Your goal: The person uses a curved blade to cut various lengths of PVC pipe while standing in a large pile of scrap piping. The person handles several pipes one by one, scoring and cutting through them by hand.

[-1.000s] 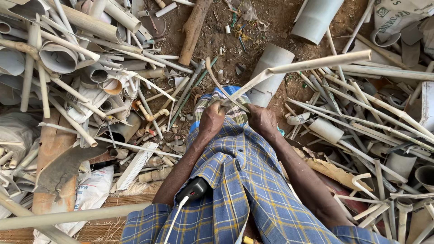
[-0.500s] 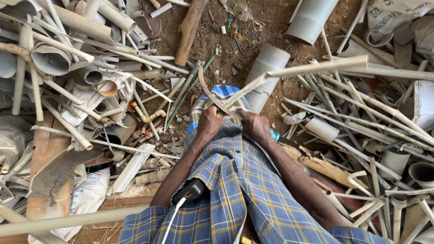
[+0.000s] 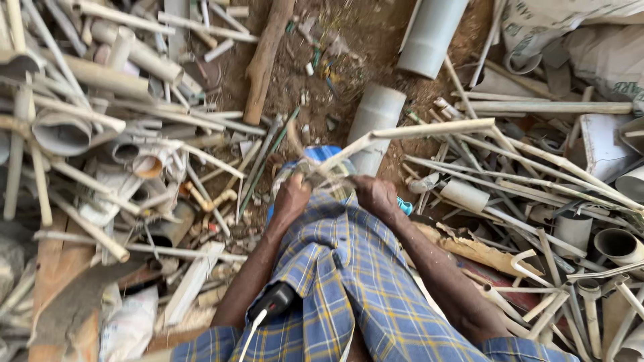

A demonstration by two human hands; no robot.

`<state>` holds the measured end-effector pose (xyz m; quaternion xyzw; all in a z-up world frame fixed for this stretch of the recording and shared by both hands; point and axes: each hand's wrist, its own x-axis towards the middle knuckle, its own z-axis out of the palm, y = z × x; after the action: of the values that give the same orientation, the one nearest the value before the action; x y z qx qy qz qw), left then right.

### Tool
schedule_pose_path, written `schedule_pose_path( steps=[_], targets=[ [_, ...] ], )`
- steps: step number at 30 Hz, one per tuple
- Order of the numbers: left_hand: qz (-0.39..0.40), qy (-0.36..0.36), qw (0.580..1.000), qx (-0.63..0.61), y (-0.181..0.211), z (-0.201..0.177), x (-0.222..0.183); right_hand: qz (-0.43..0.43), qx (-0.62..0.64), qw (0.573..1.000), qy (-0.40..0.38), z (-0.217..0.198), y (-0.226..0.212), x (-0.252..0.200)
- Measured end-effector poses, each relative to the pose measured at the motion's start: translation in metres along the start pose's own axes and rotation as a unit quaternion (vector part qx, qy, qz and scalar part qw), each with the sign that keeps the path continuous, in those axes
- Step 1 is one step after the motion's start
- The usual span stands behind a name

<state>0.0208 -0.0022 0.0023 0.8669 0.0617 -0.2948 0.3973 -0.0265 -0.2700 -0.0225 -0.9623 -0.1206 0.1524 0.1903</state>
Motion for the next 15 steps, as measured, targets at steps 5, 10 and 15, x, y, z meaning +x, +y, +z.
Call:
schedule_pose_path(
  steps=[5,10,15],
  targets=[
    [-0.021,-0.028,0.998,-0.042,-0.022,0.004,-0.009,0.093,0.073,0.982,0.148,-0.025,0.036,0.005],
    [-0.038,-0.053,0.998,-0.011,-0.024,-0.001,0.007,0.411,0.565,0.712,0.064,-0.056,0.04,-0.004],
    [-0.032,-0.044,0.998,0.029,-0.015,-0.015,0.026,0.087,0.039,0.994,0.061,-0.117,-0.003,0.0]
  ],
)
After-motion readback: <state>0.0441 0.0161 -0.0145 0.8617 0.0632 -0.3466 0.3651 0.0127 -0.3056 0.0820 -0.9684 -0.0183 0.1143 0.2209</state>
